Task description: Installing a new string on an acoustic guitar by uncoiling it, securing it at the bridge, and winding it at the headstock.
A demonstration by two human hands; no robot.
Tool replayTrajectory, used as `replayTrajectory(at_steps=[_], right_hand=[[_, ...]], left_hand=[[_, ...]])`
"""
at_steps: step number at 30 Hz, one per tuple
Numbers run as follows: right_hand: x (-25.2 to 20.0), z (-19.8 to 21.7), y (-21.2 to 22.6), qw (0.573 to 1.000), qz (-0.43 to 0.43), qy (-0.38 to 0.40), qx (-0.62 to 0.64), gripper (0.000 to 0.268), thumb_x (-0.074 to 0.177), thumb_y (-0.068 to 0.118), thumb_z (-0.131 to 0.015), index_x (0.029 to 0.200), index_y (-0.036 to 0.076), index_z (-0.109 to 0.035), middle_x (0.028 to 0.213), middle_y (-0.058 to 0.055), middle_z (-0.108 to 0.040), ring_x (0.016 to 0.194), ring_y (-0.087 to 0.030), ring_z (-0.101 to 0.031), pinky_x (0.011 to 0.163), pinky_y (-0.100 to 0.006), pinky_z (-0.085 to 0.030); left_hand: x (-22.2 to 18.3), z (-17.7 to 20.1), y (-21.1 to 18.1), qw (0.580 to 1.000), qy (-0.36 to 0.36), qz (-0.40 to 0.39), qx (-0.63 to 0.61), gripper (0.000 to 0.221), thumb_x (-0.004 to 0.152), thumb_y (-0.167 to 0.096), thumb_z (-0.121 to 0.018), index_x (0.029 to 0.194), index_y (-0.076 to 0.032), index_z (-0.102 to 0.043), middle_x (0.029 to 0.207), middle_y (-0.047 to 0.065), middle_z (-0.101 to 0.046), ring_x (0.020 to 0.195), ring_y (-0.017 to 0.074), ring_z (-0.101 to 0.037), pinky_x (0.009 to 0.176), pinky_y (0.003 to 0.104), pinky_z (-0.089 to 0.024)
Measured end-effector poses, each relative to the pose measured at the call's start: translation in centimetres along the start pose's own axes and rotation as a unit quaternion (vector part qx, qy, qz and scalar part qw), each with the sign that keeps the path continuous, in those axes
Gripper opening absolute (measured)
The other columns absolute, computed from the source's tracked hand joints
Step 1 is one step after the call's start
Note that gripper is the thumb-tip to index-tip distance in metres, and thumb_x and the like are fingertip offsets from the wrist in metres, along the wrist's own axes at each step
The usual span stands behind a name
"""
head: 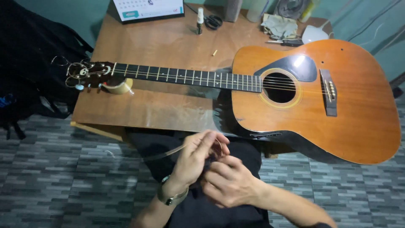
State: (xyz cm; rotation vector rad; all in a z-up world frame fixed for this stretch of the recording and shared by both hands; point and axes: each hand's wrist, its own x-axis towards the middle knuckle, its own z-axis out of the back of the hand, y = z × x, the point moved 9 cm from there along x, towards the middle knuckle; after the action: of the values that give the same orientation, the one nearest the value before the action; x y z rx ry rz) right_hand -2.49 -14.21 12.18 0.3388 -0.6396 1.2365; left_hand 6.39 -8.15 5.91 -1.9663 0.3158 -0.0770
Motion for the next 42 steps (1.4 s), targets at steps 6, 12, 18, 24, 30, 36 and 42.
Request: replayTrajectory(at_steps=[6,12,18,24,30,36,42], right_hand=[[-4.0,-2.9,-5.3,0.716,-0.488,-0.209,0.453,0.038,0.103,0.034,-0.055,0.114,-0.001,-0.063,0.109,-0.013,-0.067,0.105,-0.021,-0.065,0.096,-0.033,-0.052],[-4.8,-6.4,-5.7,0.612,-0.496,-0.275,0.551,0.023,0.106,0.019,-0.055,0.097,-0.002,-0.06,0.072,-0.008,-0.054,0.062,-0.015,-0.052,0.059,-0.027,-0.046],[-8.3,-5.2,-8.1,0.684,-0.587,-0.241,0.36,0.018,0.103,0.015,-0.06,0.104,0.003,-0.074,0.079,0.003,-0.062,0.061,-0.004,-0.042,0.057,-0.019,-0.035],[-5.5,-2.4,-7.1,0.768,-0.454,-0.127,0.434,0.023,0.101,0.018,-0.06,0.084,0.003,-0.063,0.071,-0.001,-0.052,0.064,-0.012,-0.042,0.059,-0.027,-0.036],[-6.8,-1.0,-8.0,0.751,-0.479,-0.095,0.444,0.025,0.095,0.019,-0.067,0.076,0.003,-0.068,0.062,0.003,-0.05,0.057,-0.009,-0.039,0.054,-0.025,-0.034],[-7.7,-0.4,-7.9,0.78,-0.525,-0.026,0.339,0.018,0.093,0.017,-0.072,0.079,0.006,-0.075,0.055,0.007,-0.04,0.049,-0.006,-0.032,0.045,-0.024,-0.027],[-7.1,3.9,-8.5,0.818,-0.514,-0.04,0.255,0.015,0.091,0.013,-0.069,0.089,0.003,-0.08,0.055,0.005,-0.058,0.046,-0.005,-0.046,0.044,-0.023,-0.036]], left_hand=[[-0.8,1.4,-2.6,0.985,-0.117,-0.118,0.041,0.048,0.104,-0.04,-0.045,0.107,0.0,-0.071,0.093,0.016,-0.08,0.09,0.0218,-0.078,0.079,0.028,-0.063],[-0.9,1.7,-3.0,0.972,-0.134,-0.162,0.103,0.048,0.108,-0.036,-0.038,0.122,-0.003,-0.069,0.12,0.013,-0.077,0.119,0.0212,-0.071,0.108,0.031,-0.051],[-8.6,-2.7,-4.9,0.919,0.082,-0.238,0.305,0.017,0.102,-0.013,-0.06,0.097,0.0,-0.069,0.097,0.013,-0.074,0.088,0.0264,-0.075,0.083,0.035,-0.057],[-3.3,-0.1,-9.0,0.885,0.004,-0.255,0.39,0.067,0.101,-0.054,-0.044,0.139,0.0,-0.054,0.144,0.019,-0.056,0.143,0.0334,-0.049,0.121,0.045,-0.037],[-1.1,-0.6,-5.4,0.928,0.207,-0.138,0.278,0.014,0.097,-0.018,-0.071,0.09,-0.008,-0.076,0.064,-0.005,-0.055,0.054,0.0055,-0.038,0.054,0.025,-0.036],[-2.3,-0.4,-7.7,0.881,0.15,-0.234,0.384,0.01,0.095,-0.009,-0.07,0.087,-0.005,-0.076,0.067,0.002,-0.064,0.055,0.0141,-0.058,0.053,0.03,-0.043],[-2.6,1.4,-11.2,0.875,0.096,-0.292,0.374,0.005,0.089,-0.002,-0.077,0.085,-0.002,-0.075,0.061,-0.001,-0.049,0.052,0.0106,-0.043,0.051,0.027,-0.036]])
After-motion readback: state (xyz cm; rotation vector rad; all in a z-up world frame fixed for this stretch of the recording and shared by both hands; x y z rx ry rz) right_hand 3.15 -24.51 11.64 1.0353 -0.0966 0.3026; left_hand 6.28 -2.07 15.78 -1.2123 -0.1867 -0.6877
